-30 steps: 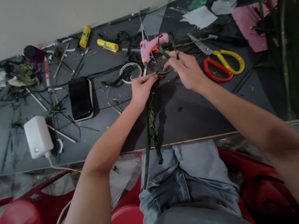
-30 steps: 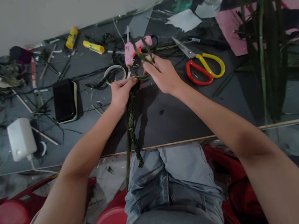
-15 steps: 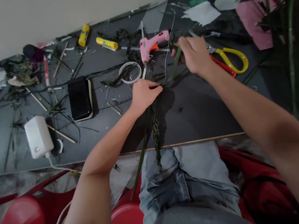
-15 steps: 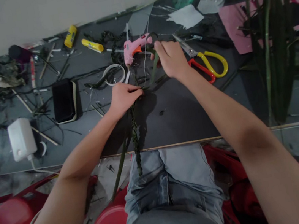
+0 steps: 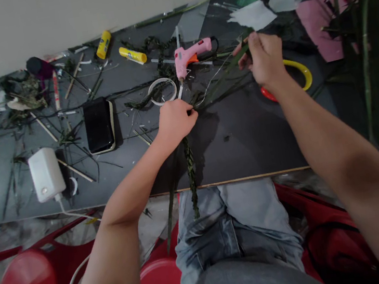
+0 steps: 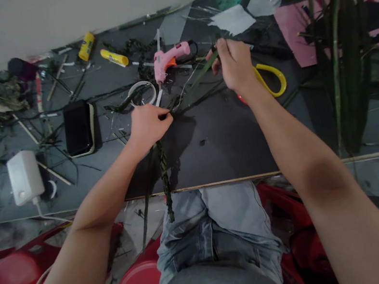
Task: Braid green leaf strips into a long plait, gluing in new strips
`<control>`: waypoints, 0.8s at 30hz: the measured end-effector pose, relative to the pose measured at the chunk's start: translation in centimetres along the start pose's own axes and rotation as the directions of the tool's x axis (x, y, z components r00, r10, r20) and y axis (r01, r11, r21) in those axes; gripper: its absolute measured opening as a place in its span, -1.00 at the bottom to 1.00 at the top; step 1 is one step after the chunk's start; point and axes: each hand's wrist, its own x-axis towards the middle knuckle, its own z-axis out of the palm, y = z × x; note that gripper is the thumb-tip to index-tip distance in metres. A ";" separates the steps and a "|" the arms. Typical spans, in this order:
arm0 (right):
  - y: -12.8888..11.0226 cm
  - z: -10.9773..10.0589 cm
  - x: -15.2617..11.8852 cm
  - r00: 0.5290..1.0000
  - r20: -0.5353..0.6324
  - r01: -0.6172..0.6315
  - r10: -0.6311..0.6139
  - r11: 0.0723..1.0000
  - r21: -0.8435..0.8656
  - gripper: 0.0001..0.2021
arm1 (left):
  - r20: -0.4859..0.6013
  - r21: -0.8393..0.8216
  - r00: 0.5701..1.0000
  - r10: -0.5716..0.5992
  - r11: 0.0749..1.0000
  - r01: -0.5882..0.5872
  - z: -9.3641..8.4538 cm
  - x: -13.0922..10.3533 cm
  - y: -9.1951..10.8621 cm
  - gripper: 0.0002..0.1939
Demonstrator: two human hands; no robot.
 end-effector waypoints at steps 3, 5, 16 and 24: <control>-0.4 -0.2 -0.3 0.991 -0.132 -0.003 0.011 0.998 0.062 -0.25 | -0.053 0.038 0.998 -0.014 0.999 0.016 0.6 0.0 0.0 -0.71; -0.5 -0.2 -0.4 0.993 -0.119 -0.001 0.014 0.994 0.105 -0.32 | -0.067 0.047 0.998 -0.011 0.999 0.014 0.9 0.0 0.0 -0.72; -3.2 -1.2 -0.3 0.941 0.202 -0.334 0.270 0.828 0.451 -0.53 | -0.142 0.049 0.978 0.154 0.988 -0.148 1.4 0.8 -1.6 -0.63; -3.6 -1.0 -0.8 0.870 0.453 -0.366 0.192 0.868 0.336 -0.62 | -0.180 -0.027 0.952 0.249 0.966 -0.258 1.5 1.2 -2.4 -0.61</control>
